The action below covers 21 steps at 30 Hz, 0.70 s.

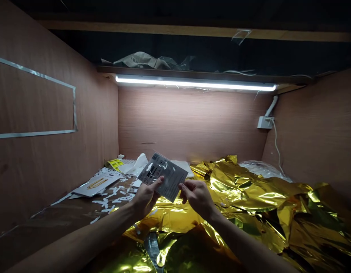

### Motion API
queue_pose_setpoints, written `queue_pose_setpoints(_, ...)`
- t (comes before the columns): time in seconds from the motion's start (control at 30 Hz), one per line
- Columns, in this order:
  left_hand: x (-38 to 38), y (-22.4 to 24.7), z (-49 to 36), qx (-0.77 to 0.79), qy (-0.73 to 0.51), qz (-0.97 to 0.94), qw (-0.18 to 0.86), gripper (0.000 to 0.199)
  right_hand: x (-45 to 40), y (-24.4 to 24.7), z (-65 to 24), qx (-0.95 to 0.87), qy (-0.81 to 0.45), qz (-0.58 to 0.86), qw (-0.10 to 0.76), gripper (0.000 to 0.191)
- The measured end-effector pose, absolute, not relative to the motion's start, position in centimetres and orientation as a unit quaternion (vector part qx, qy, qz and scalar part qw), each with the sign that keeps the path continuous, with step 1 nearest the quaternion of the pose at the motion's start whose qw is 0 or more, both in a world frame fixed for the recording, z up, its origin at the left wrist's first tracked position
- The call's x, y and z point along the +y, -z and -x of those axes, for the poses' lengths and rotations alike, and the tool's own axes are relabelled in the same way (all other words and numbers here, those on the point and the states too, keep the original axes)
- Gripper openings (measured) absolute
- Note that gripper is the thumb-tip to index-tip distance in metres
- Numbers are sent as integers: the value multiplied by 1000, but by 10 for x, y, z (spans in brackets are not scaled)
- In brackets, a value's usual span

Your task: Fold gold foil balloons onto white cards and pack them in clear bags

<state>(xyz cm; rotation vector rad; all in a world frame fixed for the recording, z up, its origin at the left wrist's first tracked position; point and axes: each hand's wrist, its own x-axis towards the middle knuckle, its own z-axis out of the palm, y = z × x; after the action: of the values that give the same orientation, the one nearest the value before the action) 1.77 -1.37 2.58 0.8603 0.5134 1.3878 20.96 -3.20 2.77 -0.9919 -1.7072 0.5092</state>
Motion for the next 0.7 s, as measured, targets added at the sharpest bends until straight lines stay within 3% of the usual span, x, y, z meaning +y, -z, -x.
queue_pose_setpoints(0.13,-18,-22,-23,219,-612,-393,650,28,-32,-28,-208,-710,-214,411,530,36)
queue_pose_setpoints(0.7,-22,-20,-25,265,-586,-405,650,23,-31,-26,-211,-705,-238,394,540,36)
